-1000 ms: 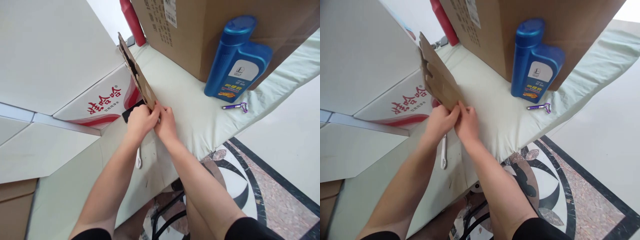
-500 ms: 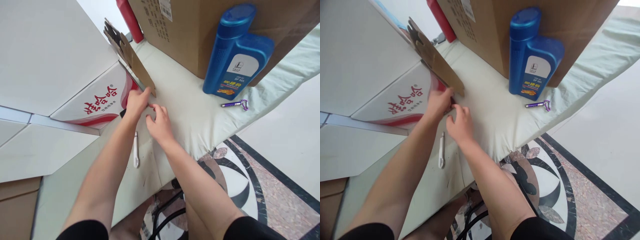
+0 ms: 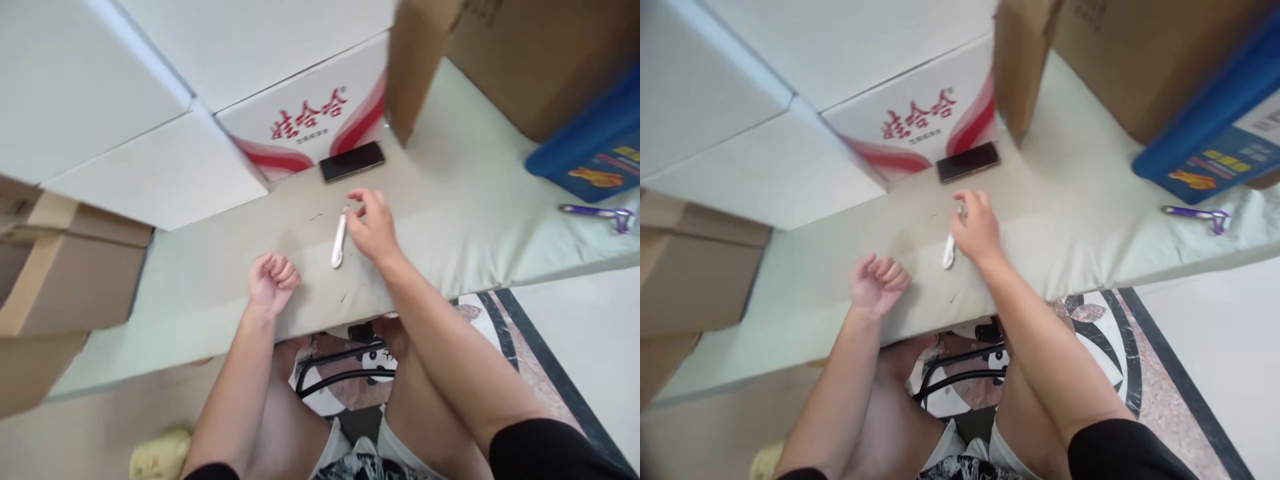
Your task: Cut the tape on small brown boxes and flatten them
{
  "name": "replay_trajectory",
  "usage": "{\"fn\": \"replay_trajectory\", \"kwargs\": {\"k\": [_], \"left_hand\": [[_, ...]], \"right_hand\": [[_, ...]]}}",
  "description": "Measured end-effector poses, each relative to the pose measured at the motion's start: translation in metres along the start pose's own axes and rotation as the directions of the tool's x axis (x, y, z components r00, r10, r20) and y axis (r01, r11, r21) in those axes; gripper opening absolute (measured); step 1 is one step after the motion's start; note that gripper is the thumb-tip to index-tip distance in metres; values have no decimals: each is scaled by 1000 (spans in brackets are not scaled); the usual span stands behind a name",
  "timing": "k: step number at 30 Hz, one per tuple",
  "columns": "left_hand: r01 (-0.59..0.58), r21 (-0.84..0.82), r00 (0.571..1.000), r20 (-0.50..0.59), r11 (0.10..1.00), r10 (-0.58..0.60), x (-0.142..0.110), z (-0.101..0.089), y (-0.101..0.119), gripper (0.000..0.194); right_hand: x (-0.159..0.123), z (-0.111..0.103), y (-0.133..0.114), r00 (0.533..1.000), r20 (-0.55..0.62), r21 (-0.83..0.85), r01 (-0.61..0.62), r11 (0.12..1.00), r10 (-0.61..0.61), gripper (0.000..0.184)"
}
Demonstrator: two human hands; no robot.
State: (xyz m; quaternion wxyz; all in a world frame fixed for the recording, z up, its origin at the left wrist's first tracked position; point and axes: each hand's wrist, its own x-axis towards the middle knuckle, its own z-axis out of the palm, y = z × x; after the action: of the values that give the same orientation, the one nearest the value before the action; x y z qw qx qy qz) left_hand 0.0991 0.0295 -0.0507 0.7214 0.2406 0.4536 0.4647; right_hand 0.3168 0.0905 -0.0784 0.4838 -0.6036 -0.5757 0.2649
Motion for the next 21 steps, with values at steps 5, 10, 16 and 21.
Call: {"fn": "replay_trajectory", "kwargs": {"k": [5, 10, 16, 21], "left_hand": [[-30, -62, 999, 19, 998, 31, -17, -14, 3, 67], [-261, -32, 961, 84, 965, 263, -32, -37, 15, 61], [-372, -36, 928, -26, 927, 372, -49, -57, 37, 67], [-393, -23, 905, -185, 919, 383, -62, -77, 47, 59]], "right_hand": [[-25, -1, 14, 973, 31, -252, 229, 940, -229, 30], [-47, 12, 5, 939, 23, -377, 325, 868, -342, 25], [-92, 46, -25, 890, 170, -352, 457, 817, -424, 16], [-116, 88, -39, 831, 370, -231, 515, 825, -415, 16]]}}
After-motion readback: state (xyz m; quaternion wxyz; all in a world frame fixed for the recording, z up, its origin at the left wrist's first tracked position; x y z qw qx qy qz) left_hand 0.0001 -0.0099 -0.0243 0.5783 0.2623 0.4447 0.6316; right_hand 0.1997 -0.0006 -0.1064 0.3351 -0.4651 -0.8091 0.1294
